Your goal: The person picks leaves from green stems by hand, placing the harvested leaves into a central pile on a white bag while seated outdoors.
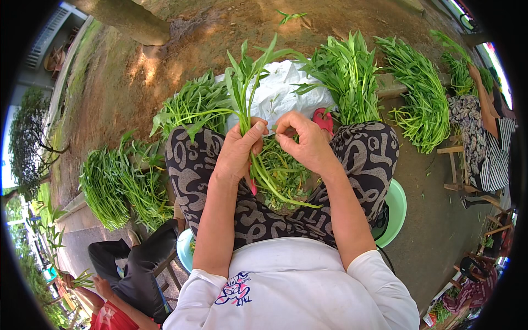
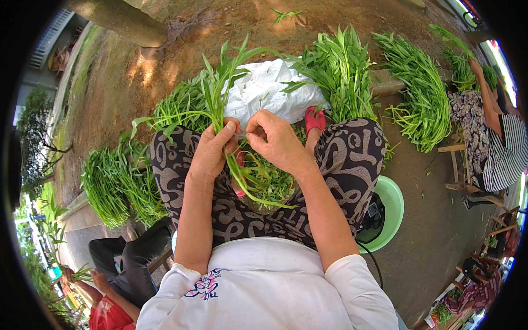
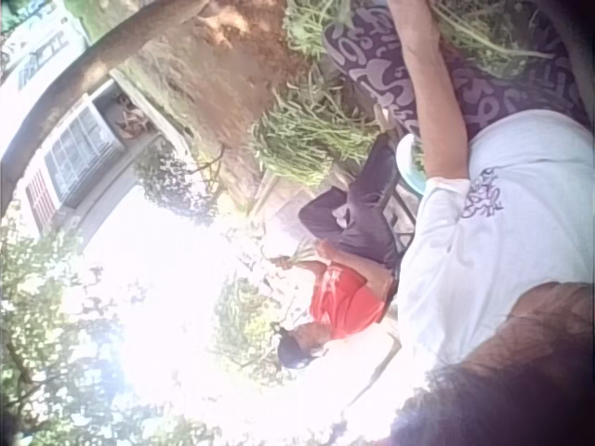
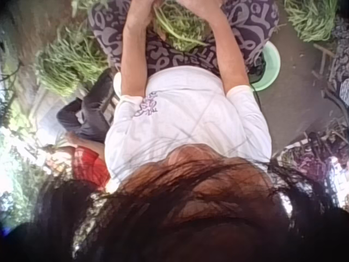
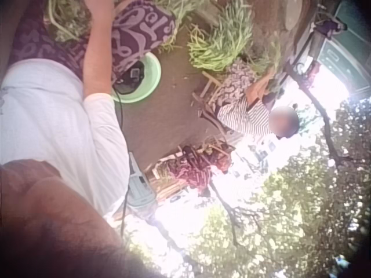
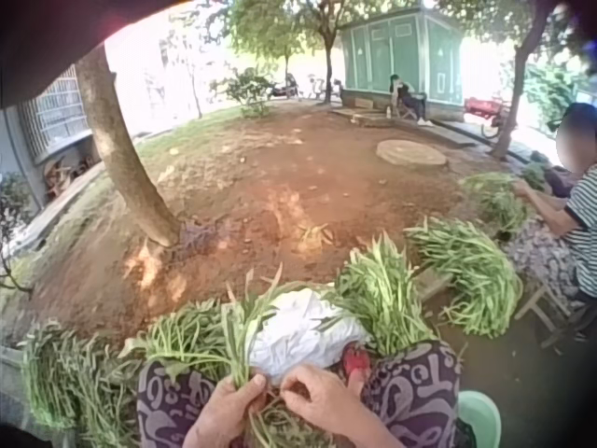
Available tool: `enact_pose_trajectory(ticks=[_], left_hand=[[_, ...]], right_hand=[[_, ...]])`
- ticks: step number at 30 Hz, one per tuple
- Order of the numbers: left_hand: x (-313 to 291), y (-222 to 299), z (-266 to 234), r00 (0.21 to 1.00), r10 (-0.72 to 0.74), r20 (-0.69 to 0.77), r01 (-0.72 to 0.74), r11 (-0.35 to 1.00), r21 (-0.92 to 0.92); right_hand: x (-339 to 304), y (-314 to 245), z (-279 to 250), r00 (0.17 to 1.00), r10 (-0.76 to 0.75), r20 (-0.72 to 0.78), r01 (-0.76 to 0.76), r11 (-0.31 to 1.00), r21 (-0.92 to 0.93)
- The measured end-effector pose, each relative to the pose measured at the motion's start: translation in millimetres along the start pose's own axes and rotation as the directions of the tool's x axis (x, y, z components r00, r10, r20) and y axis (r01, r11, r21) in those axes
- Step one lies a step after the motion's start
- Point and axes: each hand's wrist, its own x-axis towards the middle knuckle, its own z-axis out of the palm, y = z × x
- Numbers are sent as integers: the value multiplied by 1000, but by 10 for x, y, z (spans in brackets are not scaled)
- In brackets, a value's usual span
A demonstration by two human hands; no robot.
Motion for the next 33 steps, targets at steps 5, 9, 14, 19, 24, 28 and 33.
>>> enact_pose_trajectory(ticks=[5,9,14,19,24,28,33], left_hand=[[6,-9,-30,1000,10,8,-9,999,-30],[1,5,-20,1000,16,7,-16,999,-44],[-9,14,0,998,46,50,-40,994,-103],[-20,35,11,995,58,81,-48,992,-120],[-28,41,19,995,67,74,-58,991,-120],[-12,15,-7,993,100,70,-88,983,-164],[-30,47,21,990,110,87,-91,975,-201]], right_hand=[[10,53,-27,983,-150,108,162,980,-113],[2,87,-8,975,-186,120,203,968,-147],[-3,54,124,996,-2,94,-6,996,88],[-1,46,135,987,36,158,-46,997,61],[1,28,126,987,23,158,-23,1000,-1],[-4,63,149,992,-30,123,36,998,-44],[2,130,176,990,-54,128,59,998,-35]])
